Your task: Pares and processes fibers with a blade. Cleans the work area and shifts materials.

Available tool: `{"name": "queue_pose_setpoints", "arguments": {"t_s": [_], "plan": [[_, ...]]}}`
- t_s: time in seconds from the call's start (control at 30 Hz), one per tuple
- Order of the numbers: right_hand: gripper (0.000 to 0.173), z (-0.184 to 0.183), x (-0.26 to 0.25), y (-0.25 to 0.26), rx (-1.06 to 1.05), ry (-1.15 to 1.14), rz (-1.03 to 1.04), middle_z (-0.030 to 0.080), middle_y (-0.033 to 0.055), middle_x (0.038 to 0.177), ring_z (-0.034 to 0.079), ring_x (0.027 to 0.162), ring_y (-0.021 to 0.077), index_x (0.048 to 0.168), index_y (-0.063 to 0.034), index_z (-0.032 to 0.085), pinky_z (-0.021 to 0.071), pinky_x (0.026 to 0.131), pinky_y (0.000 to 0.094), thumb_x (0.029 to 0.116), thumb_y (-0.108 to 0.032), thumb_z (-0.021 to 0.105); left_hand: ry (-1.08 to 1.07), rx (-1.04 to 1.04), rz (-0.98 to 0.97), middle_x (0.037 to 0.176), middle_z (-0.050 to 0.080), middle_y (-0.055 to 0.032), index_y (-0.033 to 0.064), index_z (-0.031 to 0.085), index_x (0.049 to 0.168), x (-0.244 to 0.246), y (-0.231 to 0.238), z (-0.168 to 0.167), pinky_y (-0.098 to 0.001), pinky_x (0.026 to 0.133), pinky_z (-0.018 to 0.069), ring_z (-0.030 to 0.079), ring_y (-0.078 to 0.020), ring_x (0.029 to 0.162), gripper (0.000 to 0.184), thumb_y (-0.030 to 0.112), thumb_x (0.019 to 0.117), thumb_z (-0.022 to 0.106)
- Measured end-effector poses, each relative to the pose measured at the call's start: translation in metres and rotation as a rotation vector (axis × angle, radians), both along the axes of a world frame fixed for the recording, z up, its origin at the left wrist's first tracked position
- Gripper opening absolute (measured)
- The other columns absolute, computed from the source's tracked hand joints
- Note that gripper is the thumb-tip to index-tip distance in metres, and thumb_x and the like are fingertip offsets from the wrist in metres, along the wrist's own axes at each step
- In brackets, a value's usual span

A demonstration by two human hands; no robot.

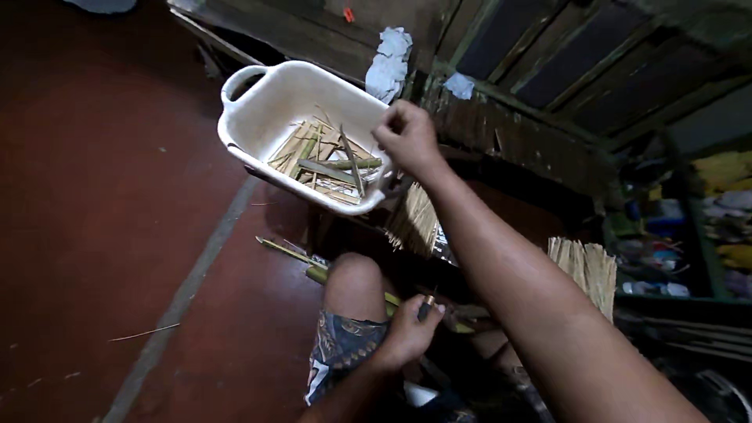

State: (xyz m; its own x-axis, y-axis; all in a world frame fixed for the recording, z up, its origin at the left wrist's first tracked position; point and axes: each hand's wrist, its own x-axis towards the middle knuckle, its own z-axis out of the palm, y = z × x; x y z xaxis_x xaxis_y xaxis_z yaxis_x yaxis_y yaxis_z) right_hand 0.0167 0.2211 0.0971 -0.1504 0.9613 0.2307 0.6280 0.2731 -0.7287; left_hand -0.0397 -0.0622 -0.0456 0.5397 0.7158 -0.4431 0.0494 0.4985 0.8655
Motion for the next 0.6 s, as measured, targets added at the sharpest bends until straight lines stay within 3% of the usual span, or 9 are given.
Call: {"name": "queue_pose_setpoints", "arguments": {"t_s": [0.1, 0.2, 0.27, 0.4, 0.53, 0.6], "plan": [[0.016, -0.028, -0.046, 0.023, -0.136, -0.237, 0.060, 0.073, 0.0032, 0.090, 0.071, 0.083, 0.0183, 0.098, -0.0117, 0.073, 0.0600, 0.077, 0.0477, 0.0933, -0.026, 0.067, 0.083, 0.018, -0.045, 0.087, 0.065, -0.0068, 0.0094, 0.066, 0.114, -0.001, 0.000, 0.001, -0.0415, 0.071, 0.0567, 0.064, -0.0188, 0.075, 0.035, 0.041, 0.1014, 0.057], [0.026, -0.065, -0.075, 0.043, -0.281, -0.479, 0.144, 0.073, 0.0089, 0.104, 0.070, 0.099, 0.0285, 0.112, -0.0138, 0.072, 0.0574, 0.085, 0.0593, 0.0911, -0.030, 0.070, 0.100, 0.036, -0.082, 0.112, 0.072, -0.0055, 0.0134, 0.067, 0.127, -0.007, 0.002, 0.010, -0.0433, 0.094, 0.0573, 0.069, -0.0159, 0.103, 0.041, 0.046, 0.1028, 0.057], [0.037, -0.086, -0.087, 0.051, -0.355, -0.636, 0.178, 0.072, 0.0142, 0.112, 0.069, 0.105, 0.0363, 0.123, -0.0132, 0.068, 0.0557, 0.085, 0.0657, 0.0898, -0.031, 0.071, 0.073, 0.069, -0.078, 0.112, 0.070, -0.0074, 0.0109, 0.066, 0.126, -0.015, 0.003, 0.020, -0.0422, 0.095, 0.0557, 0.068, -0.0160, 0.104, 0.039, 0.042, 0.1043, 0.056], [0.046, -0.108, -0.100, 0.054, -0.386, -0.806, 0.206, 0.070, 0.0188, 0.116, 0.068, 0.108, 0.0421, 0.132, -0.0130, 0.063, 0.0547, 0.083, 0.0683, 0.0886, -0.026, 0.073, 0.007, 0.048, -0.026, 0.097, 0.067, -0.0087, 0.0035, 0.066, 0.119, -0.024, 0.006, 0.033, -0.0370, 0.081, 0.0558, 0.065, -0.0152, 0.086, 0.032, 0.031, 0.1050, 0.056], [0.041, -0.115, -0.104, 0.054, -0.307, -0.872, 0.236, 0.068, 0.0172, 0.117, 0.067, 0.108, 0.0408, 0.125, -0.0122, 0.065, 0.0560, 0.082, 0.0660, 0.0863, -0.020, 0.076, 0.018, 0.005, -0.070, 0.092, 0.065, -0.0085, 0.0036, 0.065, 0.117, -0.028, 0.012, 0.041, -0.0359, 0.074, 0.0559, 0.063, -0.0152, 0.079, 0.030, 0.029, 0.1056, 0.055], [0.036, -0.121, -0.105, 0.052, -0.277, -0.871, 0.246, 0.070, 0.0170, 0.114, 0.068, 0.106, 0.0409, 0.119, -0.0125, 0.068, 0.0560, 0.081, 0.0664, 0.0845, -0.018, 0.076, 0.054, 0.003, -0.133, 0.099, 0.068, -0.0114, 0.0041, 0.064, 0.123, -0.030, 0.019, 0.043, -0.0392, 0.080, 0.0566, 0.066, -0.0187, 0.085, 0.034, 0.032, 0.1069, 0.054]]}}
